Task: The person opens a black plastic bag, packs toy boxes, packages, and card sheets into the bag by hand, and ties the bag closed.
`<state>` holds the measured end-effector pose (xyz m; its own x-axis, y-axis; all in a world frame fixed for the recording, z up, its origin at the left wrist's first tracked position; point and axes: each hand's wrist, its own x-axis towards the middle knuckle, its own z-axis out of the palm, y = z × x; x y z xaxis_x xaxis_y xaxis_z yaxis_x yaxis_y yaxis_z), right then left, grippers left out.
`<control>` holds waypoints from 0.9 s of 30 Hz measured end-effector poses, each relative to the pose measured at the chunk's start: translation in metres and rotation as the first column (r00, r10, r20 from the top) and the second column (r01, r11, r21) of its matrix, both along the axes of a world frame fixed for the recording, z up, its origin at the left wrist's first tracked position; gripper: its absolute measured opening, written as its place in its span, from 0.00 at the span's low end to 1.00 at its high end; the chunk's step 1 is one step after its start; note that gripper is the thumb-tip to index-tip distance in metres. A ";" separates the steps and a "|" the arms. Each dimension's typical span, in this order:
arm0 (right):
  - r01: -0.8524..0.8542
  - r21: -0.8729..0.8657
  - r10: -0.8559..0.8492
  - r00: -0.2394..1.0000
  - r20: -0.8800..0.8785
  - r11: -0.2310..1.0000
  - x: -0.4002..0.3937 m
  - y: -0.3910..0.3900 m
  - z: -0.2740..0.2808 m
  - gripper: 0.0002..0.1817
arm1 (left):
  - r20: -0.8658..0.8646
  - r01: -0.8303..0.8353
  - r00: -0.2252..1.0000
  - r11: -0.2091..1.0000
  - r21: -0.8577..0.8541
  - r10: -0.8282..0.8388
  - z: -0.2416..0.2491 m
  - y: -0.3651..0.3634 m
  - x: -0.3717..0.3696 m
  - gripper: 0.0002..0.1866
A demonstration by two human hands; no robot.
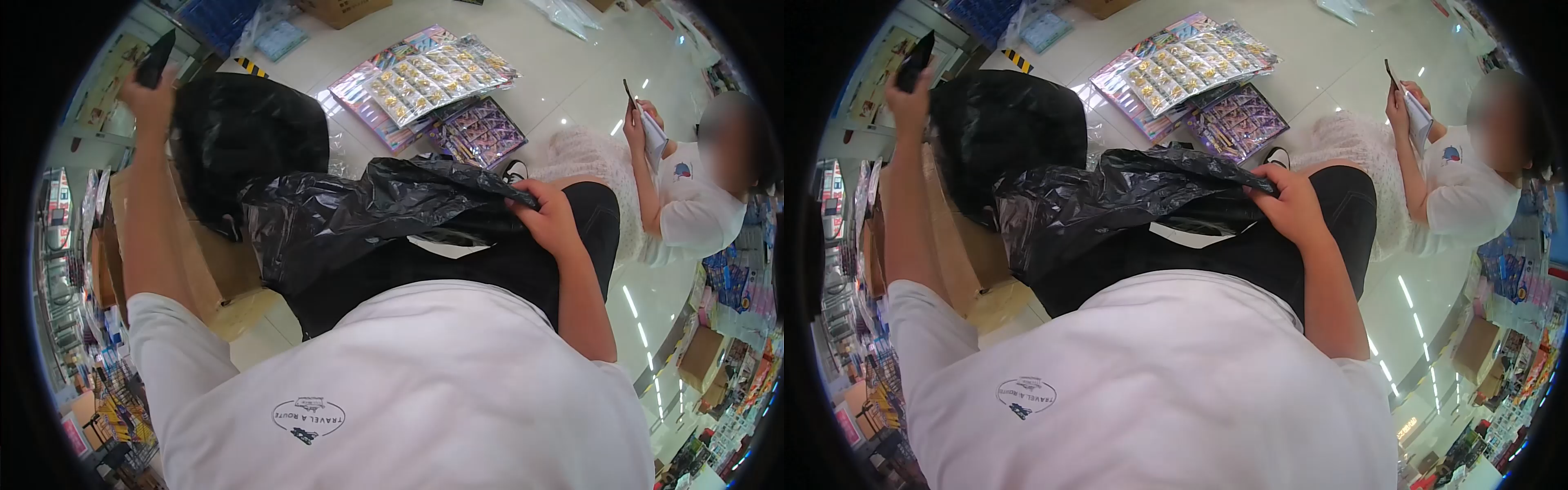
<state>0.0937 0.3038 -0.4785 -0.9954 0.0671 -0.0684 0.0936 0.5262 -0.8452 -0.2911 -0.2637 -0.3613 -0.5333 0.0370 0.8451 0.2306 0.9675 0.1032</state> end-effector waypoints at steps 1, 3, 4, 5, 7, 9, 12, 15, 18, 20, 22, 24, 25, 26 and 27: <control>-0.005 -0.017 0.005 1.000 0.000 1.000 -0.003 -0.001 -0.002 0.09 | 0.188 0.034 0.982 0.997 -0.066 -0.021 -0.016 0.020 0.000 0.48; -0.029 -0.037 0.031 0.999 0.036 0.999 -0.007 -0.004 0.003 0.10 | 0.401 0.054 0.916 0.988 -0.143 0.008 -0.041 0.106 0.051 0.45; -0.057 -0.053 0.061 0.996 0.072 0.997 -0.007 -0.003 0.005 0.11 | 0.553 0.296 0.779 0.951 0.090 -0.295 -0.064 0.136 0.069 0.47; -0.053 -0.056 0.058 0.995 0.085 0.997 -0.008 -0.003 0.005 0.11 | 0.765 0.258 0.504 0.915 0.310 -0.401 -0.059 0.185 0.120 0.47; -0.090 -0.099 0.096 0.994 0.055 0.991 -0.011 -0.001 0.004 0.16 | 0.730 0.147 -0.137 0.715 0.684 -0.670 -0.084 0.233 0.165 0.47; -0.034 -0.241 0.073 0.985 0.157 0.970 -0.011 -0.001 0.009 0.19 | 0.737 0.183 -0.439 0.752 0.633 -0.513 -0.103 0.263 0.203 0.49; -0.023 -0.427 0.058 0.996 0.069 0.904 -0.009 0.009 0.002 0.18 | 0.759 0.329 -0.546 0.743 0.583 -0.354 -0.099 0.282 0.225 0.51; -0.139 -0.384 0.172 0.984 0.054 0.913 -0.006 0.012 0.003 0.20 | 0.600 0.266 -0.734 0.679 0.684 -0.318 -0.076 0.271 0.215 0.50; -0.115 -0.424 0.174 0.979 0.103 0.898 -0.003 0.013 0.003 0.20 | 0.577 0.153 -0.596 0.626 0.765 -0.559 -0.057 0.257 0.223 0.28; -0.079 -0.469 0.131 0.988 0.079 0.879 -0.002 0.011 0.005 0.18 | 0.572 0.135 -0.433 0.578 0.805 -0.696 -0.054 0.249 0.218 0.11; -0.055 -0.512 0.099 0.993 0.058 0.857 -0.006 0.010 0.007 0.16 | 0.632 0.216 -0.237 0.594 0.775 -0.738 -0.039 0.248 0.212 0.10; -0.159 -0.225 0.148 0.987 -0.065 0.961 -0.013 0.011 0.012 0.11 | 0.611 0.250 -0.101 0.575 0.779 -0.785 -0.030 0.251 0.207 0.09; -0.170 -0.229 0.159 0.985 -0.069 0.958 -0.016 0.010 0.015 0.11 | 0.626 0.230 -0.058 0.600 0.766 -0.777 -0.021 0.251 0.207 0.08; -0.128 -0.148 0.113 0.988 -0.109 0.981 -0.019 0.009 0.019 0.10 | 0.568 0.270 0.006 0.548 0.792 -0.823 -0.017 0.254 0.207 0.08; -0.079 -0.070 0.068 0.986 -0.154 0.994 -0.021 0.008 0.025 0.09 | 0.502 0.314 0.065 0.495 0.810 -0.862 -0.015 0.257 0.205 0.07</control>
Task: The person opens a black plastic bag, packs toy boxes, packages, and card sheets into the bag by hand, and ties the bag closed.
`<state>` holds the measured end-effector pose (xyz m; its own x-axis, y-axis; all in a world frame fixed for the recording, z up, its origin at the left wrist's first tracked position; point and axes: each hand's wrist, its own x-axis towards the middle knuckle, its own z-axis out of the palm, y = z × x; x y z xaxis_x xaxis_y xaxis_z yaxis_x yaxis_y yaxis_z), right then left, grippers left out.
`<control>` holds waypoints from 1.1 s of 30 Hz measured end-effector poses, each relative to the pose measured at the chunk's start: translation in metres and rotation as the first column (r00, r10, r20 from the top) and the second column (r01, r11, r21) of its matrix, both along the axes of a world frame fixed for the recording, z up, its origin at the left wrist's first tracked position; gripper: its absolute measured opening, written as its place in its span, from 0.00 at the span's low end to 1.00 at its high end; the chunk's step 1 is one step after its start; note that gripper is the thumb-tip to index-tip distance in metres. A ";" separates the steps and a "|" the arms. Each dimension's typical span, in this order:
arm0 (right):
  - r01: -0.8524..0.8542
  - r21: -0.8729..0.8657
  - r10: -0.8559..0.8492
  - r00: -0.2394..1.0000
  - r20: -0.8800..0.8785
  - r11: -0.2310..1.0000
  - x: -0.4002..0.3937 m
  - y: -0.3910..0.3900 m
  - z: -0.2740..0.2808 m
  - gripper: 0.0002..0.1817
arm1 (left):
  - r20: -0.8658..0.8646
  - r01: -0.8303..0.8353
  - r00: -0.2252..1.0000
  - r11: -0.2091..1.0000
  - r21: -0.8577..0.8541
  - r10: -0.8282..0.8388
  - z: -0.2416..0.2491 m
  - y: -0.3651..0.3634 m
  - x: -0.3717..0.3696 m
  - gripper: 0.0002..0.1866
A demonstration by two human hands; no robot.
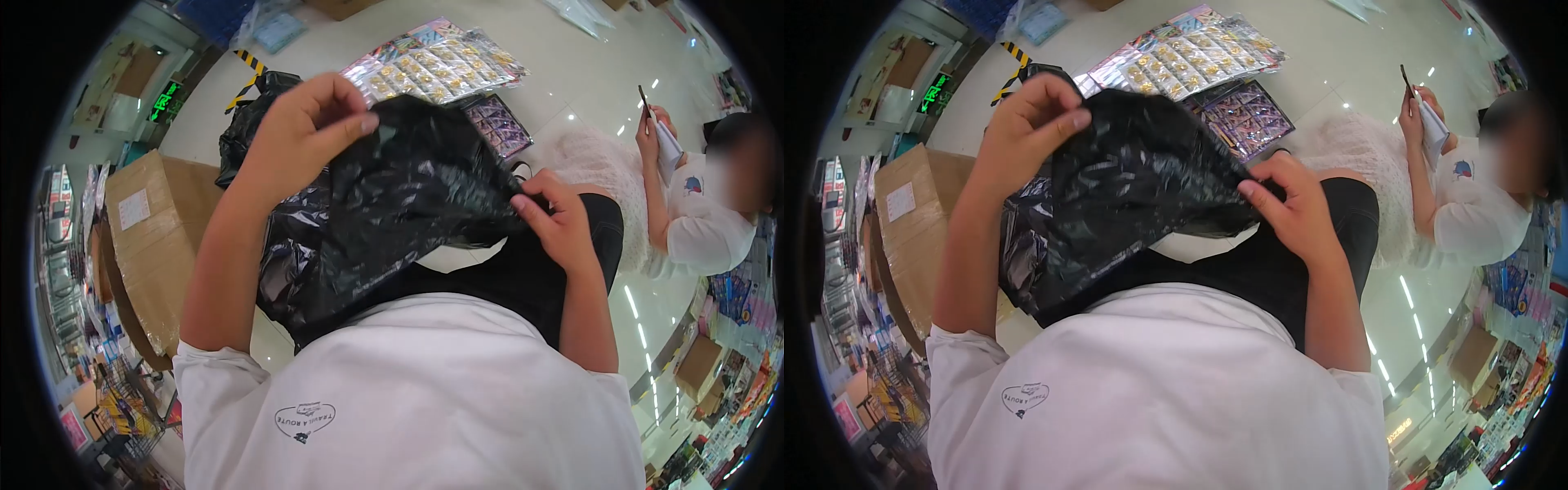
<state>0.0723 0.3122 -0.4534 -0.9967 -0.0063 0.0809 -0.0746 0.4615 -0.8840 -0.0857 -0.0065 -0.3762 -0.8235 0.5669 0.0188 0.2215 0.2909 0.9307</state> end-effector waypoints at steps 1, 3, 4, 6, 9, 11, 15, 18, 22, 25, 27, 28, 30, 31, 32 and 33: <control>0.079 0.017 -0.078 0.996 -0.040 0.997 -0.005 -0.003 0.008 0.09 | -0.133 -0.071 0.988 0.995 0.063 0.079 0.004 0.006 -0.001 0.06; 0.109 0.128 -0.080 0.974 -0.212 0.986 -0.020 0.007 0.008 0.13 | -0.261 -0.073 0.959 0.986 0.151 0.111 0.021 0.017 -0.002 0.05; 0.098 0.124 -0.064 0.964 -0.257 0.987 -0.028 0.007 0.016 0.17 | -0.302 -0.057 0.947 0.981 0.184 0.112 0.030 0.026 0.000 0.06; 0.063 -0.041 -0.070 0.982 -0.177 0.997 -0.037 0.002 0.043 0.27 | -0.313 -0.044 0.940 0.959 0.282 0.135 0.040 0.049 0.008 0.07; -0.124 -0.340 0.040 0.969 -0.245 0.932 -0.047 -0.021 0.079 0.36 | -0.649 0.119 0.761 0.980 0.161 0.014 0.051 0.084 0.028 0.12; -0.060 -0.203 0.027 0.986 -0.162 0.977 -0.044 -0.022 0.079 0.30 | -0.723 0.196 0.688 0.975 0.100 -0.064 0.042 0.104 0.035 0.16; -0.081 -0.239 0.017 0.966 -0.256 0.968 -0.051 0.001 0.039 0.16 | -0.542 0.129 0.828 0.990 -0.061 -0.142 0.045 0.087 0.057 0.23; 0.120 -0.434 -0.265 0.919 -0.293 0.893 -0.053 0.021 0.025 0.15 | -0.392 0.089 0.876 0.894 -0.440 -0.280 0.030 0.060 0.051 0.25; 0.217 -0.817 -0.561 0.814 -0.151 0.535 -0.063 0.055 0.020 0.15 | -0.296 -0.031 0.926 0.733 -0.680 -0.236 0.008 -0.003 0.046 0.20; 0.173 -0.912 -0.570 0.818 -0.078 0.373 -0.067 0.098 0.005 0.15 | -0.304 -0.155 0.944 0.645 -0.749 -0.126 -0.003 -0.051 0.028 0.15; 0.231 -0.913 -0.610 0.792 -0.023 0.335 -0.072 0.116 -0.004 0.18 | -0.350 -0.220 0.935 0.691 -0.688 -0.051 -0.007 -0.080 0.016 0.14; 0.235 -0.913 -0.615 0.788 -0.022 0.333 -0.075 0.124 -0.012 0.18 | -0.285 -0.193 0.958 0.728 -0.658 -0.003 -0.004 -0.089 0.009 0.13; 0.373 -0.852 -0.645 0.762 0.055 0.367 -0.083 0.133 -0.025 0.18 | -0.331 -0.224 0.944 0.763 -0.607 0.014 -0.007 -0.105 -0.002 0.12; 0.373 -0.851 -0.624 0.778 0.070 0.369 -0.085 0.132 -0.026 0.17 | -0.374 -0.252 0.927 0.794 -0.553 0.034 -0.007 -0.111 -0.006 0.11; 0.375 -0.851 -0.626 0.777 0.071 0.369 -0.087 0.135 -0.029 0.17 | -0.372 -0.249 0.928 0.796 -0.552 0.032 -0.005 -0.118 -0.012 0.11; 0.353 -0.890 -0.571 0.810 0.136 0.289 -0.089 0.144 -0.037 0.16 | -0.298 -0.259 0.947 0.838 -0.480 0.122 0.001 -0.122 -0.017 0.11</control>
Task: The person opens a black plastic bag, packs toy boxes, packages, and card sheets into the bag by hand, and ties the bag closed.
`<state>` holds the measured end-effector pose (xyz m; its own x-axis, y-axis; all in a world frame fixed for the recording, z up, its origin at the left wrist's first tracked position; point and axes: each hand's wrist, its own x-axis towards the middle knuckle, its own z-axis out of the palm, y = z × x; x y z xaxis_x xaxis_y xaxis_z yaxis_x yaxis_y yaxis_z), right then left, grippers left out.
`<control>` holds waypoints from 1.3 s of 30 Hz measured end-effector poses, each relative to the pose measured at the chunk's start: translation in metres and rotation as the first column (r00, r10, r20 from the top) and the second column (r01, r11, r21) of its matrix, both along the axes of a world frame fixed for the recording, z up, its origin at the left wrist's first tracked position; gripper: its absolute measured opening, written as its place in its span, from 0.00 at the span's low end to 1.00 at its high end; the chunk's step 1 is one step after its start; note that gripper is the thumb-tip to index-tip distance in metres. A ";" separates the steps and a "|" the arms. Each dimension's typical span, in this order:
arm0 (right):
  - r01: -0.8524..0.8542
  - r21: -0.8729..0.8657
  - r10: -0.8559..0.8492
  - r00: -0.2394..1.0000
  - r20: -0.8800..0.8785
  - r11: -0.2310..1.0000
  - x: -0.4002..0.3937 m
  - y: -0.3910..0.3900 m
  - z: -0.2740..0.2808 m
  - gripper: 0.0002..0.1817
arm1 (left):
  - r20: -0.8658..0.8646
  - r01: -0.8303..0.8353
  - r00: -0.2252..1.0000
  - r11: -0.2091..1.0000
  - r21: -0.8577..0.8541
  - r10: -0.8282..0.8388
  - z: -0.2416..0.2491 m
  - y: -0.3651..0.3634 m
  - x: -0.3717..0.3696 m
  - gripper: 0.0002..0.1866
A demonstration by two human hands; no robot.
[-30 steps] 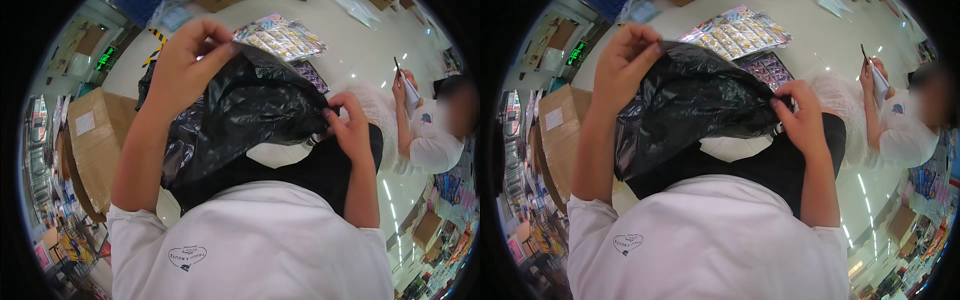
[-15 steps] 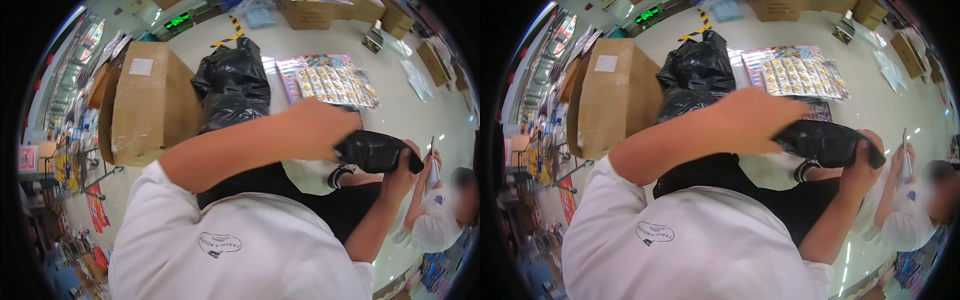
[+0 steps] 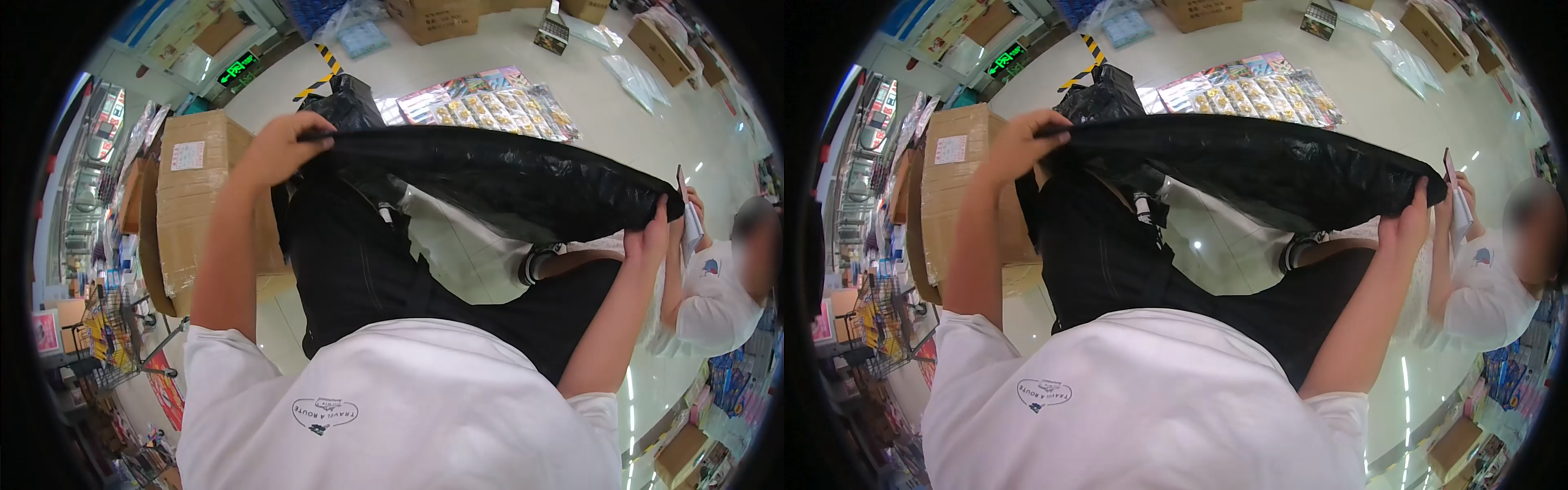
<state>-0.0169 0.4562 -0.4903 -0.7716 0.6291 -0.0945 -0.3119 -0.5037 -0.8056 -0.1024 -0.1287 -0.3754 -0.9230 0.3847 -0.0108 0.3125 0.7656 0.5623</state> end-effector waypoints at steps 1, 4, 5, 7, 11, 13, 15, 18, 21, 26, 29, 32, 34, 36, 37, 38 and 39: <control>-0.056 -0.113 0.055 0.998 -0.009 0.992 -0.001 0.005 -0.005 0.16 | 0.072 -0.061 0.996 0.992 0.108 0.054 0.009 0.000 -0.002 0.11; 0.062 -0.068 -0.057 0.996 0.074 0.996 -0.008 0.019 -0.021 0.17 | 0.107 -0.093 0.991 0.986 0.140 0.078 0.052 0.002 -0.014 0.16; 0.153 -0.021 -0.150 0.981 0.122 0.988 -0.010 0.019 -0.023 0.18 | 0.115 -0.085 0.991 0.983 0.165 0.066 0.066 0.007 -0.015 0.20; 0.362 0.733 -0.511 0.859 -0.022 0.576 0.001 -0.037 0.021 0.24 | -0.037 0.031 0.999 0.995 0.090 -0.028 0.088 0.034 -0.014 0.23; 0.229 0.928 -0.214 0.962 -0.170 0.295 0.026 -0.143 0.104 0.44 | 0.102 0.309 0.948 0.948 -0.074 -0.301 0.132 0.121 -0.013 0.21; 0.036 0.959 0.224 0.969 -0.102 0.281 0.039 -0.186 0.126 0.49 | -0.131 0.565 0.804 0.813 -0.141 -0.581 0.114 0.159 -0.009 0.22; -0.164 0.926 0.431 0.903 0.002 0.340 0.046 -0.207 0.123 0.44 | -0.098 0.555 0.830 0.830 0.051 -0.549 0.111 0.188 0.025 0.31; -0.330 0.662 0.461 0.887 -0.028 0.674 0.059 -0.201 0.103 0.33 | 0.029 0.579 0.785 0.750 0.322 -0.618 0.115 0.190 0.060 0.38; -0.391 0.341 0.466 0.867 -0.175 0.855 0.065 -0.165 0.078 0.22 | 0.270 0.077 0.702 0.448 0.891 -0.658 0.089 0.168 0.065 0.36; -0.368 0.160 0.393 0.903 -0.173 0.916 0.059 -0.137 0.066 0.14 | 0.306 0.399 0.766 0.791 0.464 -0.566 0.014 0.135 0.081 0.37; -0.303 0.191 0.320 0.945 -0.070 0.934 0.055 -0.131 0.061 0.13 | 0.254 0.375 0.837 0.847 0.377 -0.484 -0.014 0.155 0.097 0.32; -0.307 0.097 0.312 0.948 -0.052 0.947 0.046 -0.123 0.041 0.14 | 0.060 0.318 0.936 0.905 0.281 -0.347 -0.035 0.175 0.106 0.30; -0.359 0.120 0.373 0.919 -0.125 0.926 0.050 -0.139 0.051 0.15 | 0.005 0.292 0.953 0.923 0.251 -0.303 -0.035 0.192 0.113 0.28; -0.363 0.131 0.377 0.921 -0.098 0.922 0.049 -0.140 0.045 0.15 | -0.046 0.271 0.962 0.935 0.227 -0.268 -0.037 0.204 0.118 0.27; -0.371 0.145 0.383 0.921 -0.073 0.917 0.047 -0.139 0.041 0.15 | 0.003 0.223 0.973 0.945 0.240 -0.230 -0.040 0.209 0.118 0.26; -0.355 0.151 0.366 0.929 -0.050 0.922 0.046 -0.137 0.037 0.15 | 0.049 0.175 0.980 0.952 0.251 -0.193 -0.043 0.213 0.116 0.24; -0.347 0.154 0.358 0.932 -0.050 0.925 0.048 -0.134 0.035 0.15 | 0.048 0.184 0.978 0.950 0.253 -0.202 -0.050 0.214 0.112 0.24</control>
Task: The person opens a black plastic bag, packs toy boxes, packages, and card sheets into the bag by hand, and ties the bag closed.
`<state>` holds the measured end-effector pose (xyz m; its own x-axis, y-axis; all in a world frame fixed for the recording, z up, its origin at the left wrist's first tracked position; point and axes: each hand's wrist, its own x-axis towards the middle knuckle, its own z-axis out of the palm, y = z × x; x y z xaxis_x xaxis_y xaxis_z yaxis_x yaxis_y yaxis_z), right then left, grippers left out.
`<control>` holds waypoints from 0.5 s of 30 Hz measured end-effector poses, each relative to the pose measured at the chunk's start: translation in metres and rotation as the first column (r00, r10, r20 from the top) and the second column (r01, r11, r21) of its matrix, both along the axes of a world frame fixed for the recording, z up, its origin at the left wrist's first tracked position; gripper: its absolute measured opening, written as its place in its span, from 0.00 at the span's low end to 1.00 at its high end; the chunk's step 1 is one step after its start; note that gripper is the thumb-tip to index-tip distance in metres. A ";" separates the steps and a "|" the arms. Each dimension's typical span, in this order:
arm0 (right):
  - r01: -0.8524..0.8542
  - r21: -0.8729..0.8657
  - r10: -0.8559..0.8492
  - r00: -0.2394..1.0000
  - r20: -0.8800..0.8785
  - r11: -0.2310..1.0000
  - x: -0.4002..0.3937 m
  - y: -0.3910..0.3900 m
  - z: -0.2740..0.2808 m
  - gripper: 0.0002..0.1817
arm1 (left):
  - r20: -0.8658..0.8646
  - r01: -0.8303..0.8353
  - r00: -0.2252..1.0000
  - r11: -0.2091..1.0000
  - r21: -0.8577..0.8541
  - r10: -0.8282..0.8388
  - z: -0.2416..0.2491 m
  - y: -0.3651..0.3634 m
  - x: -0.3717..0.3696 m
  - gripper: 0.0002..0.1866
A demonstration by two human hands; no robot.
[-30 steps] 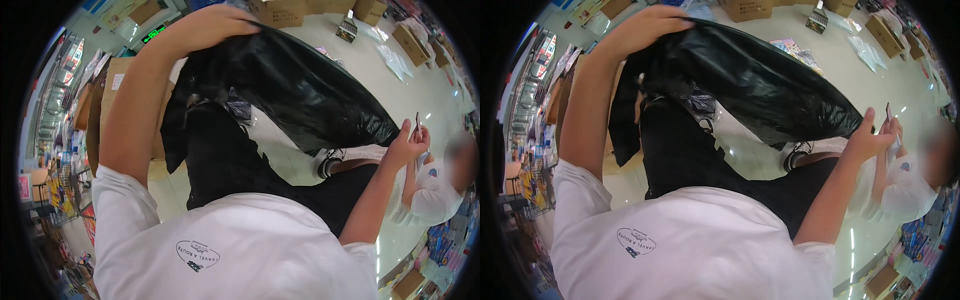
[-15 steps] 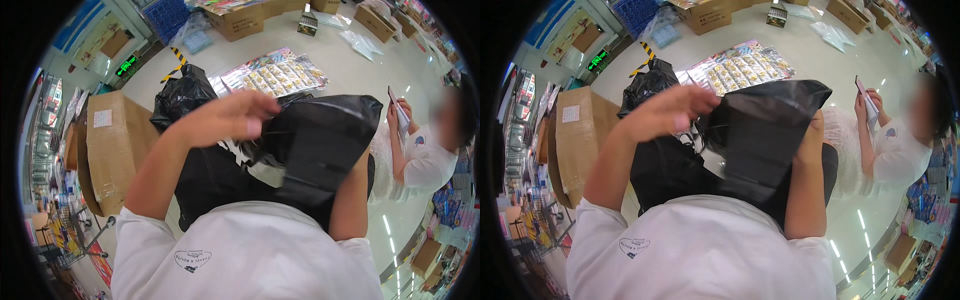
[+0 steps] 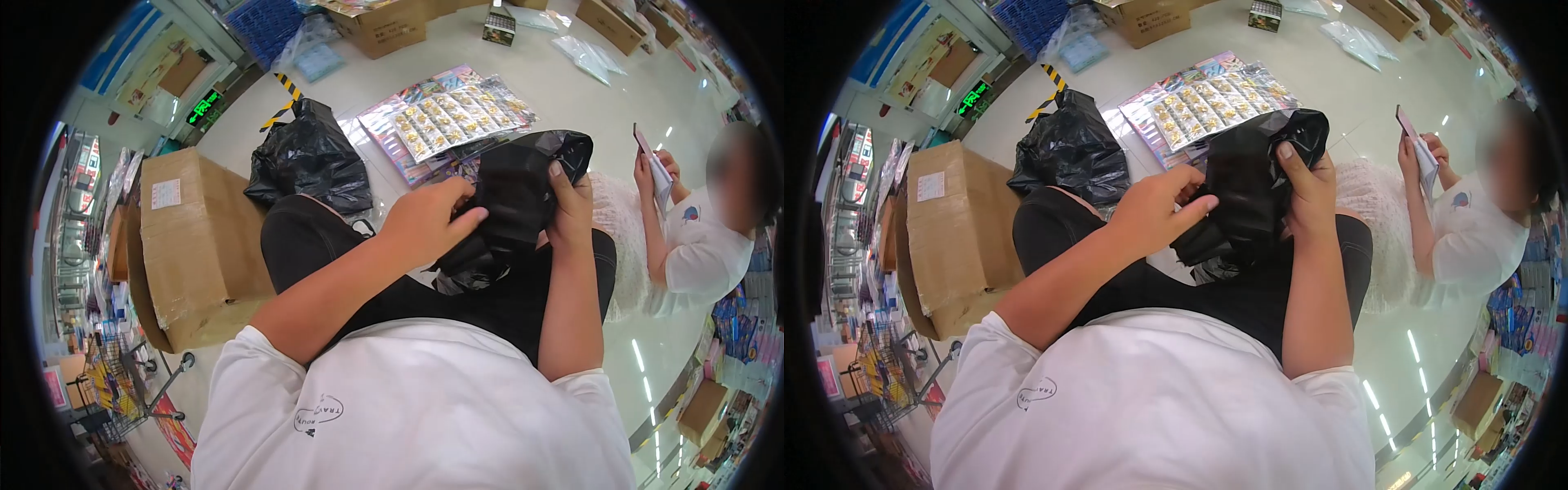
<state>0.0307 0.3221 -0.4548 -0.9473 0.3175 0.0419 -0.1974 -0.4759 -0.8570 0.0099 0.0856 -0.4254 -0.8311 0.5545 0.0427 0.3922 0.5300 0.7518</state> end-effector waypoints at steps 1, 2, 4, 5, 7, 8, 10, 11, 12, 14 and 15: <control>-0.008 -0.013 0.008 1.000 -0.020 1.000 0.001 0.003 -0.001 0.15 | 0.024 0.014 1.000 1.000 -0.008 -0.014 -0.007 -0.001 -0.005 0.23; -0.017 -0.027 0.016 0.999 -0.041 0.999 0.001 0.005 -0.001 0.15 | 0.049 0.027 0.998 0.999 -0.017 -0.026 -0.014 -0.003 -0.008 0.21; 0.003 -0.046 -0.005 0.999 -0.043 0.999 0.004 0.007 0.002 0.15 | 0.043 0.075 0.996 0.997 -0.019 -0.074 -0.017 -0.008 -0.006 0.20; 0.015 -0.066 -0.018 0.999 -0.042 0.998 0.005 0.007 0.004 0.16 | 0.036 0.072 0.997 0.995 -0.065 -0.069 -0.022 -0.010 -0.005 0.19; -0.007 -0.027 0.006 0.999 -0.038 1.000 0.007 0.008 0.002 0.17 | 0.048 0.050 0.998 0.996 -0.072 -0.046 -0.027 -0.008 -0.002 0.17; -0.032 0.011 0.032 0.999 -0.025 0.999 0.009 0.007 0.002 0.18 | 0.039 0.052 0.998 0.996 -0.072 -0.049 -0.030 -0.006 -0.004 0.17; -0.067 0.049 0.069 0.997 -0.028 0.997 0.013 0.001 0.004 0.19 | 0.135 0.031 0.990 0.999 -0.013 -0.029 -0.025 -0.001 -0.008 0.17; -0.165 0.117 0.166 0.986 0.004 0.979 0.014 0.000 0.005 0.19 | 0.157 0.023 0.988 0.998 -0.062 -0.013 -0.021 0.000 -0.011 0.16; -0.263 0.183 0.260 0.965 0.042 0.947 0.015 -0.001 0.006 0.18 | 0.151 0.022 0.988 0.998 -0.060 -0.013 -0.027 0.000 -0.015 0.16; -0.279 0.205 0.269 0.960 0.075 0.938 0.015 -0.003 0.008 0.18 | 0.310 0.007 0.948 0.983 0.183 -0.064 -0.044 0.002 -0.023 0.15; -0.296 0.223 0.277 0.954 0.113 0.929 0.014 -0.004 0.008 0.18 | 0.462 -0.006 0.870 0.933 0.359 -0.172 -0.042 0.002 -0.020 0.15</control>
